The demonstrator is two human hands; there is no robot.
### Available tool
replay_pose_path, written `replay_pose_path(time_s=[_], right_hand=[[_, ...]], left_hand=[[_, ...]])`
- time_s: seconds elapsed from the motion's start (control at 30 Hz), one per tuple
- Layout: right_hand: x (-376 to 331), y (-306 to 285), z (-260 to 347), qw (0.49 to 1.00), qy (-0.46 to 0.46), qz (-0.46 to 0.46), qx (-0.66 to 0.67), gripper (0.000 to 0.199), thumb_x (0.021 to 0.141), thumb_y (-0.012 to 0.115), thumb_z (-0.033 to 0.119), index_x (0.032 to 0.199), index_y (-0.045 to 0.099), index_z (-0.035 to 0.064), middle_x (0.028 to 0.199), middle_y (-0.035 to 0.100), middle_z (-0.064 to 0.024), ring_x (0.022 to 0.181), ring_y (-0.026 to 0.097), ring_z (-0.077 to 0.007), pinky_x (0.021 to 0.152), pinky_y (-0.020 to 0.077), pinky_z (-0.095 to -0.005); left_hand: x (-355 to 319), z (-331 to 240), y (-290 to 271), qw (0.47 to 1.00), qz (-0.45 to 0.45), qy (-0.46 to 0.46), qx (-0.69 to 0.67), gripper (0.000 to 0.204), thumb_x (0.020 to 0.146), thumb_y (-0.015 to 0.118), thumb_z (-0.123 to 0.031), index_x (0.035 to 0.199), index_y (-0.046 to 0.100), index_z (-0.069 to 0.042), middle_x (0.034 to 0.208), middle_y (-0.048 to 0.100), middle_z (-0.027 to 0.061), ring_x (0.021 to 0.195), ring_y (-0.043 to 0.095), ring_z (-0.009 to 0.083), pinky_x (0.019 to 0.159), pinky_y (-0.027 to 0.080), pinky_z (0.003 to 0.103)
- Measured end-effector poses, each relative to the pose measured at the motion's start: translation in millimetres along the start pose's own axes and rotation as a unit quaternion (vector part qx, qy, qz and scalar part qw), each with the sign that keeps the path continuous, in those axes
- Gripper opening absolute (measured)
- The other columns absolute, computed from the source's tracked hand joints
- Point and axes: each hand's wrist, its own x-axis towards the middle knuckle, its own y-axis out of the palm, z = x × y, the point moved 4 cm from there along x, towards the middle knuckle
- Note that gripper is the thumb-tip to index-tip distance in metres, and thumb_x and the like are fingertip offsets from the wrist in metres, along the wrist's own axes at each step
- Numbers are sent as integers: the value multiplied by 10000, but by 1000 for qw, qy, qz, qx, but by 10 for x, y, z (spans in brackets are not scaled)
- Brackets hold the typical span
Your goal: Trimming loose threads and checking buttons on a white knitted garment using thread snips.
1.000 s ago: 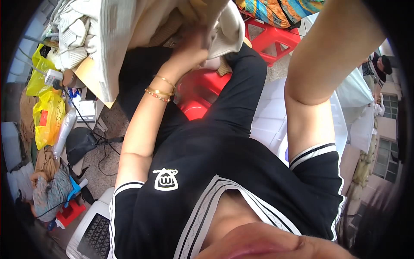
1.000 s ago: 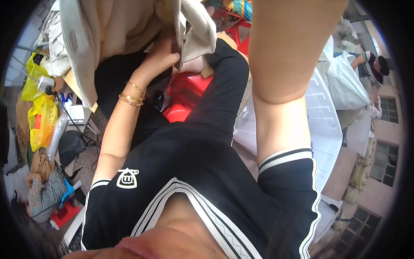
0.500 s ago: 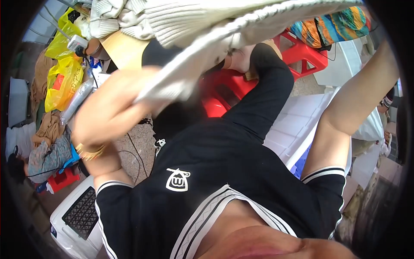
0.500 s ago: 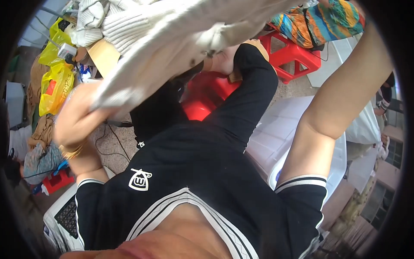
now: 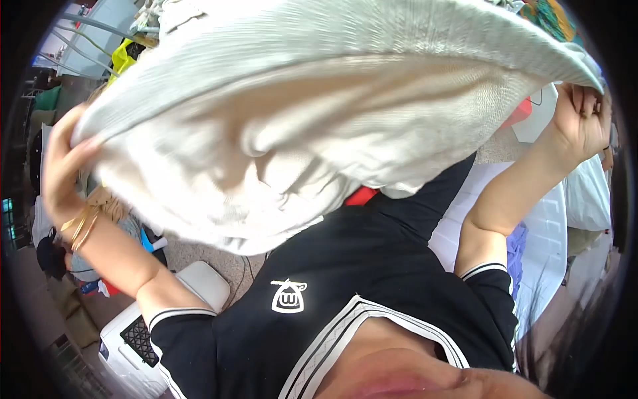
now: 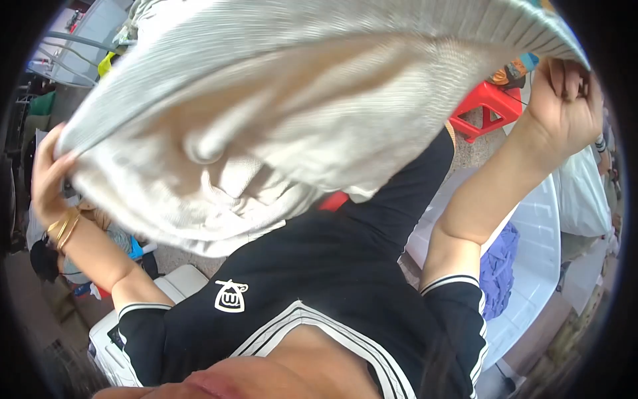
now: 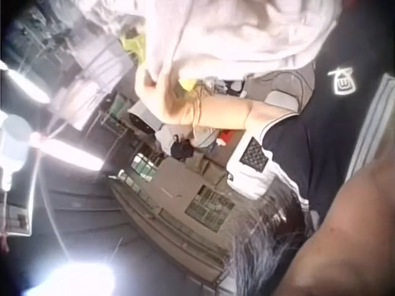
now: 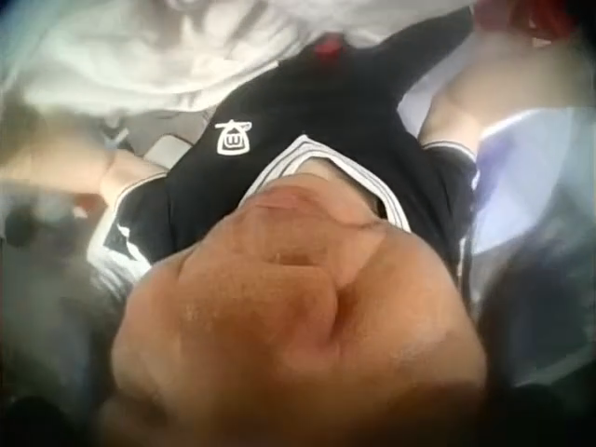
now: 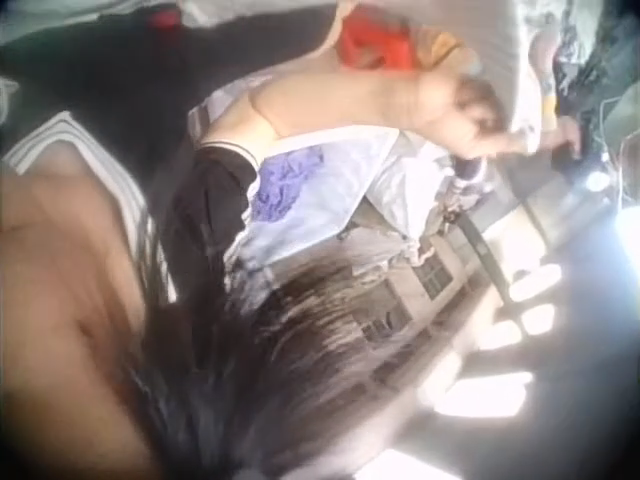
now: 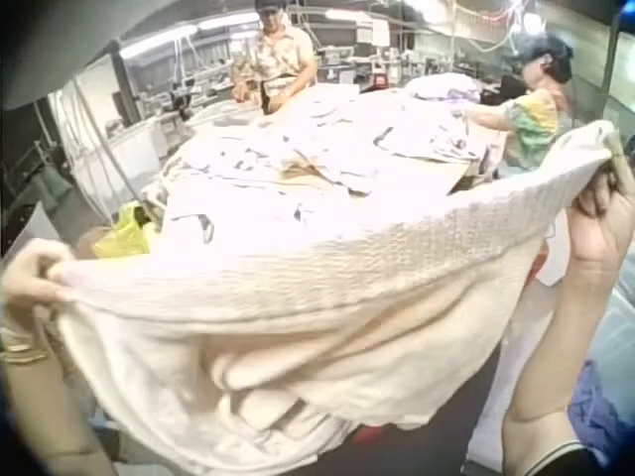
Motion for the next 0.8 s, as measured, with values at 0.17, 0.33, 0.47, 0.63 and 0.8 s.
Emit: replay_pose_path(time_s=[0.17,0.33,0.47,0.63,0.8], right_hand=[[135,-1426,228,990,45,-91,-100,248,963,452,104,719,462,62,543,359,-10,419,296,-102,432,298,-241],[97,-3487,971,939,84,-311,-120,303,917,439,112,622,370,128,507,276,16,401,263,-113,400,283,-279],[-811,-3750,473,852,93,-457,-239,237,922,503,113,694,436,113,566,349,22,426,292,-97,378,252,-262],[-1524,-3697,-186,823,248,-429,-278,200,942,604,174,781,520,91,643,451,23,433,291,-61,347,159,-229],[-1468,-2040,-647,789,-18,-269,-552,202,848,731,93,1019,623,89,723,568,25,574,483,-63,465,350,-222]], left_hand=[[463,-346,1639,952,302,-8,-48,288,812,760,-226,965,654,-6,824,592,-29,743,533,30,587,421,203],[676,-554,2338,917,368,93,-123,325,816,766,-108,1105,646,-21,865,611,-25,787,551,53,693,470,219],[628,-499,2407,922,337,151,-121,321,840,738,-112,1135,648,-22,870,615,-23,840,580,62,751,472,220],[401,-420,2610,969,147,24,-196,222,893,664,-46,1110,662,-1,890,620,-11,848,575,55,780,452,197],[212,-706,2721,960,-28,275,47,152,785,734,-66,930,699,-43,835,665,61,773,628,227,689,446,313]])
